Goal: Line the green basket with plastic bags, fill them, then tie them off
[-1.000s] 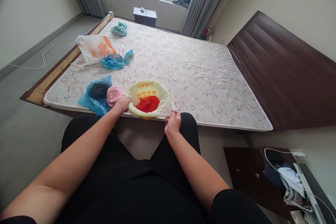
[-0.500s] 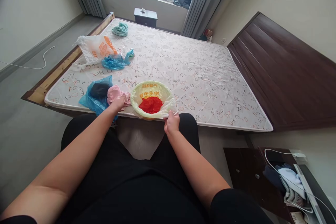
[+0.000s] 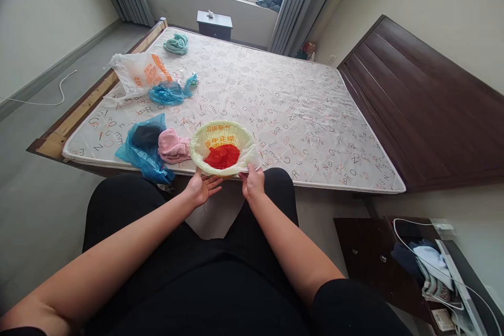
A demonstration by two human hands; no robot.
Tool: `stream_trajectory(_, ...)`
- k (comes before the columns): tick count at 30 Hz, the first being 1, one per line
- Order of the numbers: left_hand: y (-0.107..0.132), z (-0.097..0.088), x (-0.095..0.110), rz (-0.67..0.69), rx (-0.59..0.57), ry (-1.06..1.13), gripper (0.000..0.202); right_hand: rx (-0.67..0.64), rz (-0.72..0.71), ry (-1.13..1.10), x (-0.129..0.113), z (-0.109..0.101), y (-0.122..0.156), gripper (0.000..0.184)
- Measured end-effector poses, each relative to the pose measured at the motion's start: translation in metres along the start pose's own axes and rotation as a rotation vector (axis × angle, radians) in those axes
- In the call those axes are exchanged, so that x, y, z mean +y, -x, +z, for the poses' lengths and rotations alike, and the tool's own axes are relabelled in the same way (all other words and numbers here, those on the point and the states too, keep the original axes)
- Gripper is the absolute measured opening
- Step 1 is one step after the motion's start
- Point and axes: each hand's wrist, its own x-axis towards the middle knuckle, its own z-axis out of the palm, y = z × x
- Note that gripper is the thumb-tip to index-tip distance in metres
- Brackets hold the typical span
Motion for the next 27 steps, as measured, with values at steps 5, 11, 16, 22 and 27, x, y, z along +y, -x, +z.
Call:
stream_trajectory(5, -0.007, 0.001, 0.001, -0.003, -0.002, 0.012, 0.047, -0.044, 0.029, 0.014, 0.002, 0.001, 0.003, 0.025)
stream_trajectory(11, -0.01, 0.001, 0.017, 0.061, 0.254, 0.007, 0.017, 0.07, -0.002, 0.003, -0.002, -0.004, -0.005, 0.015)
stream_trajectory(16, -0.011, -0.005, 0.027, -0.019, 0.261, -0.023, 0.021, 0.077, 0.062, -0.028, -0.006, -0.004, -0.008, 0.007)
stream_trajectory(22, -0.014, -0.002, 0.002, -0.177, 0.128, -0.085, 0.058, 0.011, 0.097, -0.038, -0.001, 0.001, 0.001, 0.012)
stream_trajectory(27, -0.023, 0.0, 0.004, -0.124, 0.157, -0.089, 0.041, 0.008, 0.126, -0.038, -0.004, 0.003, 0.003, 0.01)
